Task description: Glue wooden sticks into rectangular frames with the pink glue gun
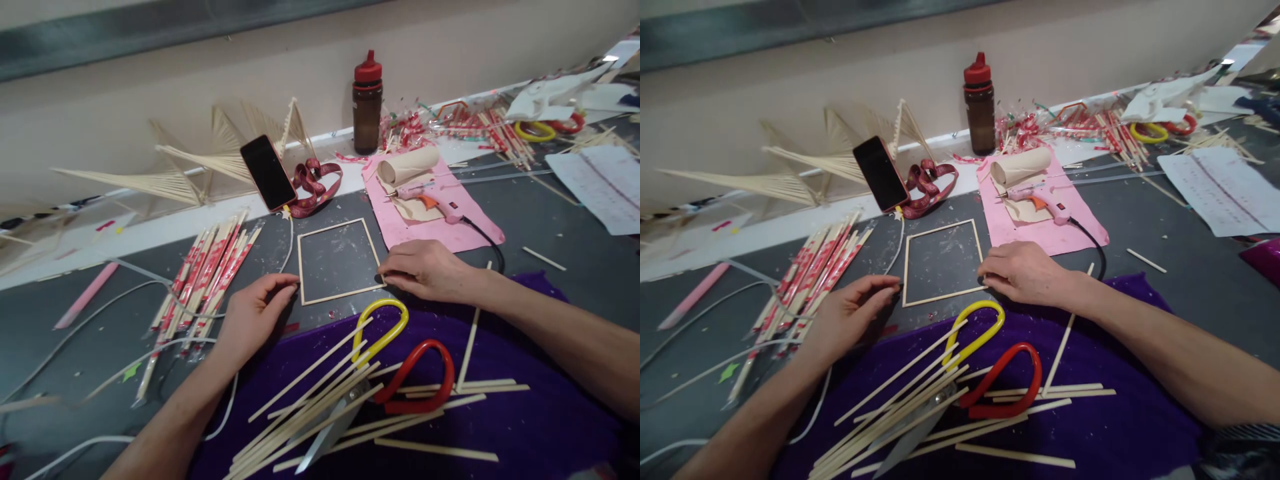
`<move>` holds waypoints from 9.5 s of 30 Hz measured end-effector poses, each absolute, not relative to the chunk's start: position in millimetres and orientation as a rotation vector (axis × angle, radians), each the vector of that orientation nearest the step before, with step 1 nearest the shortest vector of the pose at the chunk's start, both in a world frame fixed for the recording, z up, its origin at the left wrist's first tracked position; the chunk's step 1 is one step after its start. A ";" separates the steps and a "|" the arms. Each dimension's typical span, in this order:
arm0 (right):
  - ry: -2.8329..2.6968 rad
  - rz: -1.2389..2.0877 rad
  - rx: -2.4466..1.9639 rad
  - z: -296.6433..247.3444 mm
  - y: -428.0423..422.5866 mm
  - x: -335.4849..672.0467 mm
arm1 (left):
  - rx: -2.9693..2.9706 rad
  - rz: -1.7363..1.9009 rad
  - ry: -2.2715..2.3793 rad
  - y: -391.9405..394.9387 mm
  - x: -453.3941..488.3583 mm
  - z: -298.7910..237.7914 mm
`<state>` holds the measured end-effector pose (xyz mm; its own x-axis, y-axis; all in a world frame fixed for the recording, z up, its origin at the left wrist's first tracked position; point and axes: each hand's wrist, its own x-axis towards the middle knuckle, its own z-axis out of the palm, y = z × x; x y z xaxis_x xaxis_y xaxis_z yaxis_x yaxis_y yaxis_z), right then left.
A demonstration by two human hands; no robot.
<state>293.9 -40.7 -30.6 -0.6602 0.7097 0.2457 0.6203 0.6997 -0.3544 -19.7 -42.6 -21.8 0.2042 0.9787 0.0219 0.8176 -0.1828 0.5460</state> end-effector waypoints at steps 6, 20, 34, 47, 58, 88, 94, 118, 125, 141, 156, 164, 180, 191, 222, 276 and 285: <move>-2.529 0.251 -1.197 -20.6 -30.7 298.9 | 2.179 0.451 1.650 -34.3 -20.2 4.3; -2.505 -0.103 -1.873 -9.2 47.2 251.3 | 2.629 0.126 1.833 43.5 16.5 -15.1; -2.515 -0.064 -1.802 -19.1 58.6 246.3 | 2.488 0.251 1.833 62.9 21.0 -17.4; -2.477 -0.008 -1.826 -21.4 59.9 248.1 | 2.453 0.273 1.766 66.2 19.1 -18.0; -2.479 0.071 -1.825 -24.6 65.9 249.5 | 2.486 0.229 1.781 65.1 21.1 -16.1; -2.045 0.553 -1.692 -16.0 69.4 260.2 | 1.361 0.801 1.395 69.3 2.8 -20.3; -2.179 0.515 -1.708 -12.7 70.3 257.5 | 1.327 0.837 1.363 66.9 8.1 -16.9; -1.843 0.702 -1.465 -8.1 52.1 265.0 | 1.324 0.719 1.447 54.6 5.4 -7.4; -1.664 0.923 -1.371 -15.5 58.6 270.9 | 1.360 0.719 1.439 53.9 8.4 -5.7; -1.555 0.921 -1.392 -25.4 57.6 281.7 | 1.429 0.696 1.425 55.1 14.9 -7.8; -1.498 0.994 -1.420 -25.9 59.1 279.1 | 1.380 0.667 1.456 53.7 13.3 -10.9; -1.683 0.924 -1.572 -19.3 51.7 279.1 | 1.297 0.684 1.410 55.0 10.5 -10.9; -1.269 1.286 -1.327 -25.7 51.6 271.1 | 1.107 0.726 1.262 53.3 8.6 -10.9; -1.233 1.303 -1.352 -33.1 52.9 265.0 | 1.522 0.687 1.560 47.0 14.3 -14.3; -1.288 1.292 -1.328 -31.2 52.2 269.7 | 1.397 0.711 1.515 51.1 14.7 -13.6; -1.446 1.157 -1.344 -40.3 51.6 266.1 | 1.184 0.742 1.404 49.8 6.1 -14.8; -1.443 1.151 -1.341 -41.8 51.7 266.5 | 1.167 0.748 1.410 49.9 8.6 -12.9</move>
<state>266.5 51.7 -41.8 -0.0818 0.9966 -0.0108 0.2317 0.0085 -0.9727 8.6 49.9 -12.9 0.0907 0.9348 -0.3435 0.2397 0.3143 0.9186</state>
